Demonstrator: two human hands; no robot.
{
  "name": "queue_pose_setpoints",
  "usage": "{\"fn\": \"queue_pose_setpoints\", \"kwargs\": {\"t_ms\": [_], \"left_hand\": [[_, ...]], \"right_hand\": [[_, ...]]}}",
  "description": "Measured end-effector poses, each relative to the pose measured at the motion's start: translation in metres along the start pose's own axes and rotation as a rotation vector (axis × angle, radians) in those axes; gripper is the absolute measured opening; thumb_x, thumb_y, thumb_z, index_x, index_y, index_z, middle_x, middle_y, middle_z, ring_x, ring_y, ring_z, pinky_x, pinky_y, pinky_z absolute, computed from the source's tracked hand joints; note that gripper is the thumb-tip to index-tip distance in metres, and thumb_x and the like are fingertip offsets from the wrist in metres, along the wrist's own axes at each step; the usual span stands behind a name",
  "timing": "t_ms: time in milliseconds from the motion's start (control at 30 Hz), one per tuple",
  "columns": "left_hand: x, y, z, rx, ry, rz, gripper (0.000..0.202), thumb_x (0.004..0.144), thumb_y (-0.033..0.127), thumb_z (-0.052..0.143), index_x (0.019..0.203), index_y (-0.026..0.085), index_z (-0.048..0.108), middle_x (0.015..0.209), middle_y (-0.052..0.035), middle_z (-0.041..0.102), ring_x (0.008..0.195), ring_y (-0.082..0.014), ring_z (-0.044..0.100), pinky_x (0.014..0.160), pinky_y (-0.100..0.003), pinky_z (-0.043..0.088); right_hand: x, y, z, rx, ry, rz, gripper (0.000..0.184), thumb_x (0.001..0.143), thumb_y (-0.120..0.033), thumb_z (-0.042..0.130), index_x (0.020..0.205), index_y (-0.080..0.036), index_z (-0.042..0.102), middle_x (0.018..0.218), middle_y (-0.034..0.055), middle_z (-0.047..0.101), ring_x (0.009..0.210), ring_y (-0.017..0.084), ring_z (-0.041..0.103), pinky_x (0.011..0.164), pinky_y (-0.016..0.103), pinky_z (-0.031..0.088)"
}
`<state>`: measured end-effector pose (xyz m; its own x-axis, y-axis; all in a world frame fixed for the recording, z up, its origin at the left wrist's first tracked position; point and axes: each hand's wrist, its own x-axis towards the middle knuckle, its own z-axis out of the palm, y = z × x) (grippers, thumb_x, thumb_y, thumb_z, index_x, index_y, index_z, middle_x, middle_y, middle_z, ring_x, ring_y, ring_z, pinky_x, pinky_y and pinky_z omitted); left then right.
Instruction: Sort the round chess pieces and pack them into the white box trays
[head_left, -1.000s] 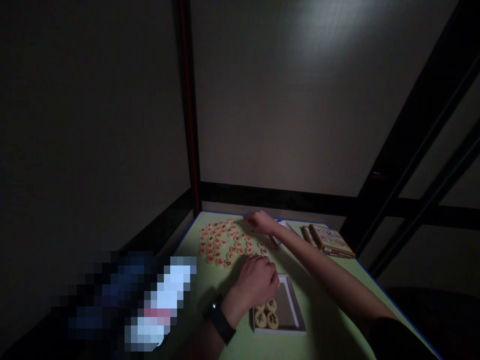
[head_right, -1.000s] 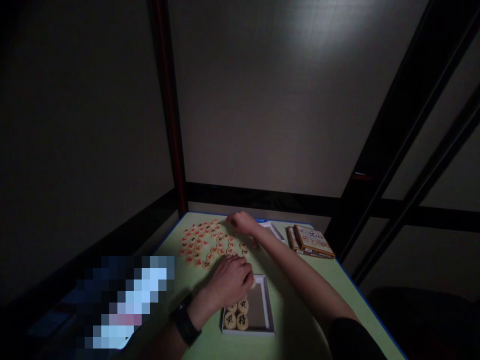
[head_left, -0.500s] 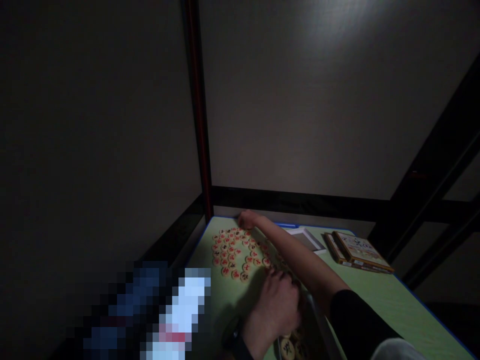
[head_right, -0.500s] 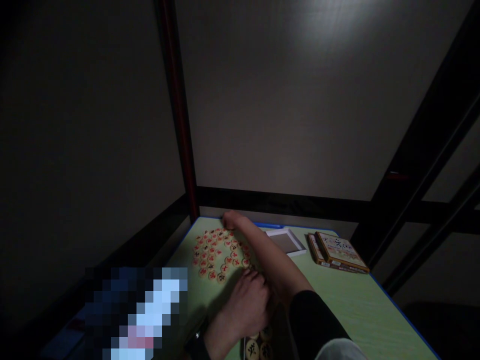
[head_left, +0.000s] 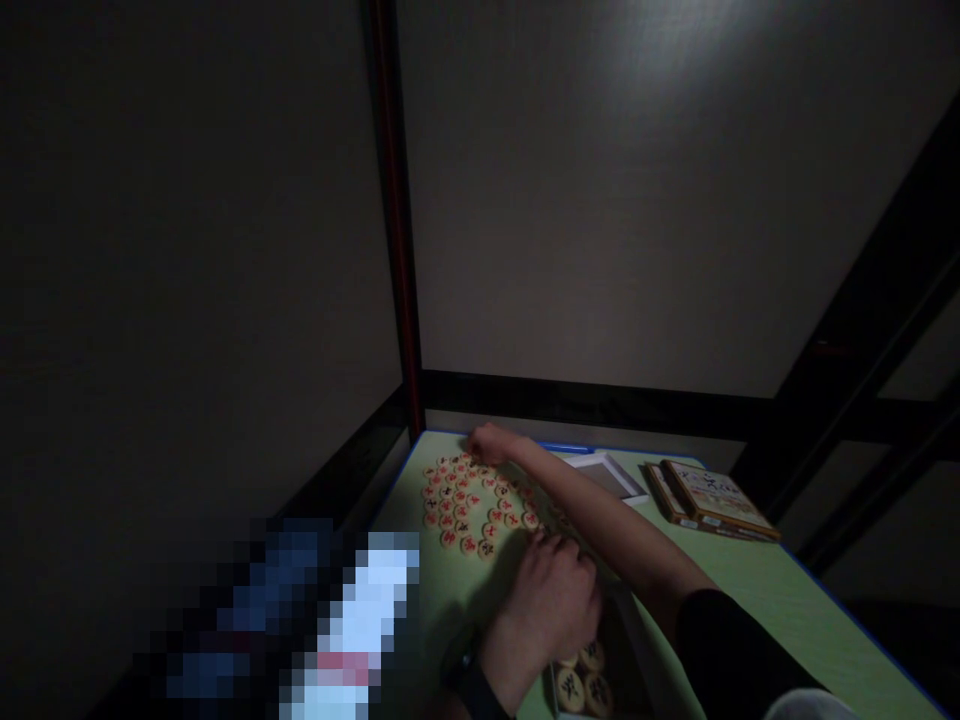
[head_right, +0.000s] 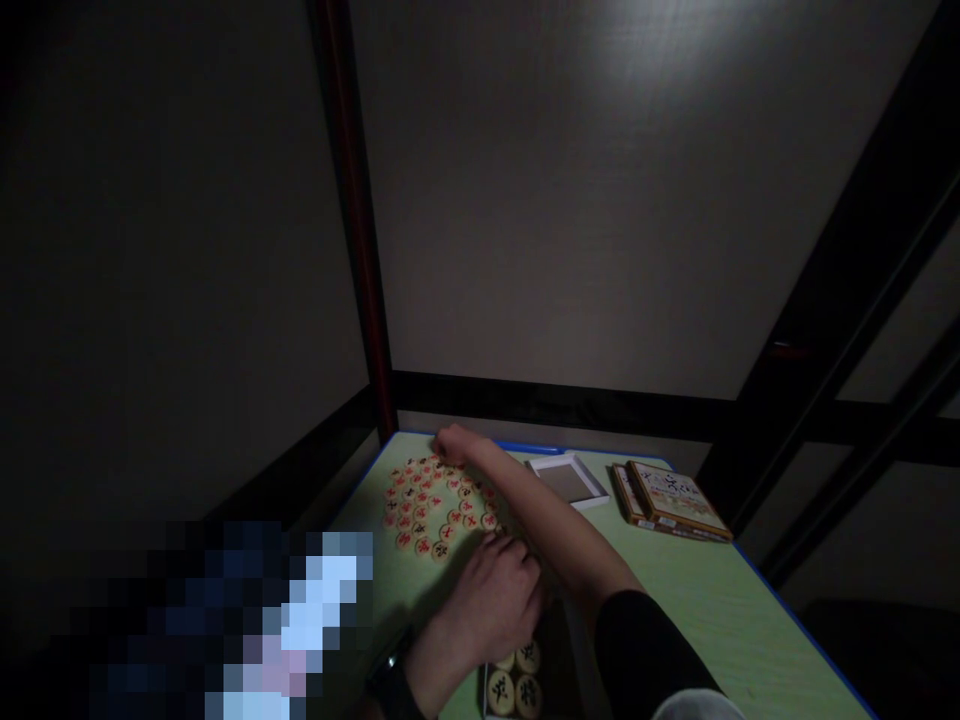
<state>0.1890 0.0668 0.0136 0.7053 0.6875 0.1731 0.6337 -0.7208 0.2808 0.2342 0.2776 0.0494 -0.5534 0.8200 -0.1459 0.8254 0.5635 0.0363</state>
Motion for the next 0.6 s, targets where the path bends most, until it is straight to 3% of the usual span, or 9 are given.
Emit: {"fn": "queue_pose_setpoints", "kwargs": {"t_ms": [333, 467, 567, 600], "left_hand": [[0.003, -0.005, 0.003, 0.016, 0.093, 0.015, 0.027, 0.091, 0.021, 0.046, 0.098, 0.013, 0.071, 0.103, -0.0134, 0.070, 0.107, -0.0280, 0.063, 0.106, -0.049, 0.045], [0.007, -0.004, -0.001, -0.008, 0.169, -0.089, 0.027, 0.091, 0.017, 0.044, 0.098, 0.012, 0.069, 0.105, -0.0136, 0.069, 0.107, -0.0274, 0.062, 0.103, -0.045, 0.046], [0.011, -0.007, -0.002, -0.082, 0.261, -0.228, 0.028, 0.093, 0.016, 0.041, 0.099, 0.014, 0.069, 0.103, -0.0134, 0.070, 0.104, -0.0268, 0.064, 0.096, -0.042, 0.049], [0.013, -0.010, -0.003, -0.138, 0.302, -0.275, 0.029, 0.094, 0.017, 0.040, 0.101, 0.014, 0.068, 0.102, -0.0133, 0.070, 0.102, -0.0265, 0.065, 0.093, -0.041, 0.050]], "right_hand": [[-0.022, -0.001, 0.003, 0.048, 0.140, 0.056, 0.037, 0.080, -0.013, 0.064, 0.117, -0.014, 0.065, 0.113, 0.0165, 0.072, 0.098, 0.026, 0.068, 0.073, 0.027, 0.045], [-0.063, 0.011, 0.001, 0.096, 0.247, 0.034, 0.038, 0.088, -0.012, 0.054, 0.125, -0.013, 0.059, 0.113, 0.0150, 0.071, 0.099, 0.022, 0.067, 0.080, 0.026, 0.045], [-0.111, 0.020, 0.011, 0.143, 0.330, 0.032, 0.038, 0.091, -0.014, 0.051, 0.129, -0.013, 0.054, 0.114, 0.0142, 0.069, 0.099, 0.021, 0.065, 0.082, 0.027, 0.046], [-0.130, 0.022, 0.017, 0.222, 0.421, 0.017, 0.037, 0.090, -0.015, 0.053, 0.126, -0.013, 0.056, 0.112, 0.0140, 0.069, 0.098, 0.021, 0.065, 0.082, 0.029, 0.047]]}}
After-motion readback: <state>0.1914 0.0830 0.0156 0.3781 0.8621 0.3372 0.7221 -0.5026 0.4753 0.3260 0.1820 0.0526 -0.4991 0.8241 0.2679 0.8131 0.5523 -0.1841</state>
